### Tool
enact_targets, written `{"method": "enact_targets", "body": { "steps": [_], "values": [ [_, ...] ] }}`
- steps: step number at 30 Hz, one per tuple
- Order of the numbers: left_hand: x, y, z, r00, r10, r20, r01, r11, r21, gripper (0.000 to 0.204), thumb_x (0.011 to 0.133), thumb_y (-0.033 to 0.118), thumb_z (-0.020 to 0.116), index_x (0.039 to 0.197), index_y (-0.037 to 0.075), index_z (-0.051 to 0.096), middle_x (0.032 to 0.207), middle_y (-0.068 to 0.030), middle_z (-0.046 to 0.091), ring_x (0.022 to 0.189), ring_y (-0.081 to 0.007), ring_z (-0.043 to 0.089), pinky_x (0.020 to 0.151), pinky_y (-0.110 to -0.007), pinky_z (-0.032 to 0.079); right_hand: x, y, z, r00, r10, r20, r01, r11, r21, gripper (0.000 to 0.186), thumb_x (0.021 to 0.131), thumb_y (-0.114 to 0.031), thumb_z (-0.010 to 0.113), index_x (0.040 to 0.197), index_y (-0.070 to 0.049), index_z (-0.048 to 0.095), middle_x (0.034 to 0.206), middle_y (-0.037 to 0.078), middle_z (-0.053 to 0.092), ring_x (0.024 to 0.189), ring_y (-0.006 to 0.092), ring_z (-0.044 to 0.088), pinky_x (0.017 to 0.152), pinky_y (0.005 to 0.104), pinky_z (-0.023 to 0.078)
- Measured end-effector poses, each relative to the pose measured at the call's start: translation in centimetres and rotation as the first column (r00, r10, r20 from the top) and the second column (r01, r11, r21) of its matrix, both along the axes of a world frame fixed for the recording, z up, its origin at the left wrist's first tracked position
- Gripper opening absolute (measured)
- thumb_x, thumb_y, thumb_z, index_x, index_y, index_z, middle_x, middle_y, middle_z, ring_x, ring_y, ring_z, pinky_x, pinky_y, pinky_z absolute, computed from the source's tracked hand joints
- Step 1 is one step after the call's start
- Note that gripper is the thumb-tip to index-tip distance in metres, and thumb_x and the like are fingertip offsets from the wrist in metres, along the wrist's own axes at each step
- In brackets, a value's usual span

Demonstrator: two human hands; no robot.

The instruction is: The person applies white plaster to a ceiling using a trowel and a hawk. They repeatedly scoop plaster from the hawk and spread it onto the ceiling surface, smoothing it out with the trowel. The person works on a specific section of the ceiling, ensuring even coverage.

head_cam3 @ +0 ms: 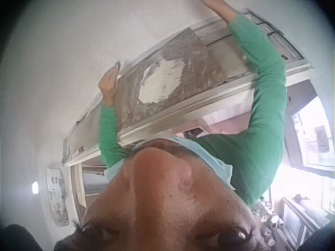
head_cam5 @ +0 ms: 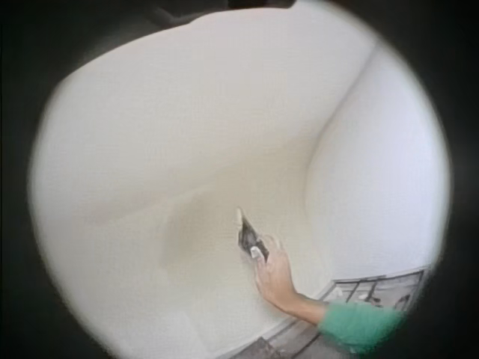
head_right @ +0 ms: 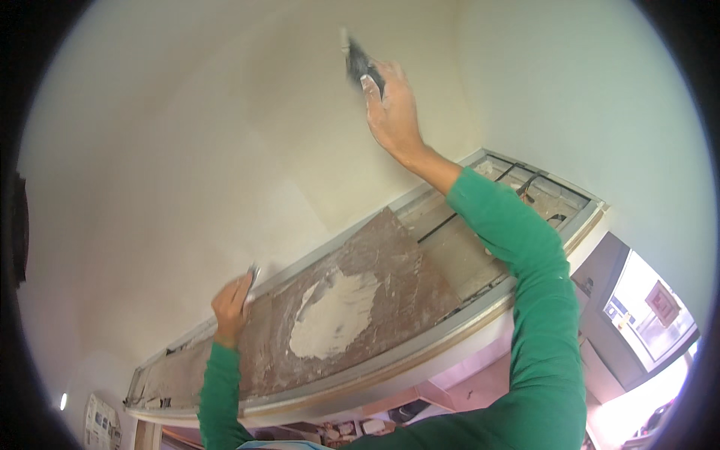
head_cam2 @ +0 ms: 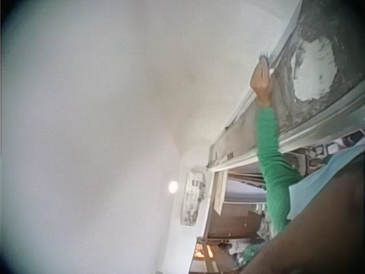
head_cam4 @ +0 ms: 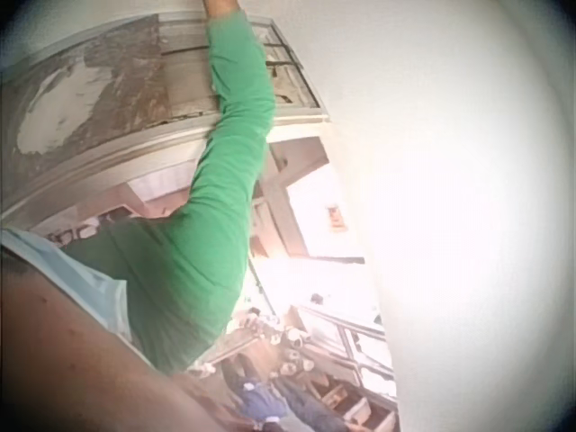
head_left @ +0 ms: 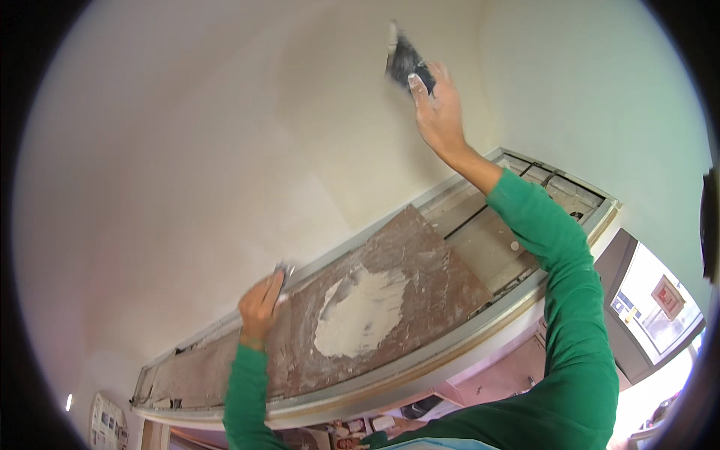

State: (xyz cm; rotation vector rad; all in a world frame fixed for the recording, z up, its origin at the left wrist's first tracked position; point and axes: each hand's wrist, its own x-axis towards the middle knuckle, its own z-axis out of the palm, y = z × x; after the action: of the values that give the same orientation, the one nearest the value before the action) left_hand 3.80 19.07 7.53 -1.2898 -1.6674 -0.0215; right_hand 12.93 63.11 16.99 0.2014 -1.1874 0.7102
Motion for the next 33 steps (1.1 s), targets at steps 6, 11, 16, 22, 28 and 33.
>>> {"method": "enact_targets", "body": {
  "steps": [6, 11, 16, 22, 28, 33],
  "values": [
    [0.3, -4.5, -5.1, 0.984, 0.099, 0.151, -0.14, 0.947, 0.289, 0.034, 0.082, 0.01, 0.061, 0.115, 0.0, 0.065, 0.095, -0.0171, 0.065, 0.083, -0.0333, 0.063, 0.073, -0.04, 0.05, -2.3, 6.3, 5.8, 0.645, -0.645, -0.409, 0.739, 0.663, 0.12, 0.074, 0.063, 0.011, 0.056, 0.128, -0.024, 0.059, 0.118, 0.0, 0.056, 0.111, 0.0226, 0.048, 0.093, 0.0389, 0.035],
    [0.0, -4.9, -5.2, 0.962, 0.078, 0.262, -0.185, 0.89, 0.417, 0.034, 0.096, 0.021, 0.047, 0.113, -0.003, 0.064, 0.095, -0.0184, 0.065, 0.084, -0.0333, 0.062, 0.074, -0.04, 0.049, -3.7, 5.8, 8.1, 0.546, -0.712, -0.441, 0.799, 0.601, 0.02, 0.074, 0.061, 0.01, 0.058, 0.125, -0.026, 0.062, 0.119, -0.002, 0.054, 0.112, 0.0208, 0.046, 0.093, 0.0389, 0.031],
    [0.0, -4.3, -4.5, 0.967, 0.032, 0.254, -0.154, 0.864, 0.479, 0.038, 0.1, 0.024, 0.041, 0.106, -0.006, 0.062, 0.095, -0.0184, 0.064, 0.083, -0.0316, 0.061, 0.074, -0.038, 0.047, -5.4, 6.1, 10.0, 0.504, -0.73, -0.463, 0.808, 0.587, -0.045, 0.072, 0.061, 0.009, 0.058, 0.124, -0.026, 0.062, 0.12, -0.002, 0.054, 0.112, 0.0206, 0.046, 0.093, 0.0407, 0.031],
    [-1.0, -5.6, -4.7, 0.968, 0.078, 0.237, -0.195, 0.827, 0.527, 0.036, 0.101, 0.023, 0.04, 0.105, -0.006, 0.061, 0.09, -0.0177, 0.061, 0.079, -0.0304, 0.059, 0.07, -0.037, 0.045, -2.8, 4.2, 11.0, 0.369, -0.754, -0.543, 0.846, 0.515, -0.139, 0.038, 0.082, -0.002, 0.05, 0.115, -0.014, 0.064, 0.107, 0.007, 0.059, 0.095, 0.0207, 0.056, 0.081, 0.0398, 0.042],
    [-0.7, -5.3, -4.4, 0.973, 0.074, 0.216, -0.18, 0.831, 0.526, 0.036, 0.101, 0.022, 0.039, 0.103, -0.006, 0.061, 0.088, -0.0168, 0.06, 0.076, -0.0292, 0.058, 0.068, -0.036, 0.045, -5.6, 5.4, 11.5, 0.48, -0.716, -0.507, 0.812, 0.581, -0.051, 0.058, 0.075, 0.005, 0.053, 0.13, -0.013, 0.058, 0.122, 0.011, 0.053, 0.113, 0.0293, 0.048, 0.094, 0.0475, 0.035],
    [-0.4, -4.8, -4.4, 0.972, 0.076, 0.222, -0.183, 0.838, 0.514, 0.035, 0.101, 0.021, 0.039, 0.103, -0.006, 0.062, 0.088, -0.0169, 0.061, 0.076, -0.0293, 0.058, 0.068, -0.037, 0.045, -6.6, 5.7, 11.6, 0.494, -0.697, -0.52, 0.808, 0.588, -0.021, 0.058, 0.075, 0.004, 0.054, 0.13, -0.013, 0.057, 0.123, 0.011, 0.052, 0.114, 0.0296, 0.047, 0.094, 0.0476, 0.035]
  ]
}}
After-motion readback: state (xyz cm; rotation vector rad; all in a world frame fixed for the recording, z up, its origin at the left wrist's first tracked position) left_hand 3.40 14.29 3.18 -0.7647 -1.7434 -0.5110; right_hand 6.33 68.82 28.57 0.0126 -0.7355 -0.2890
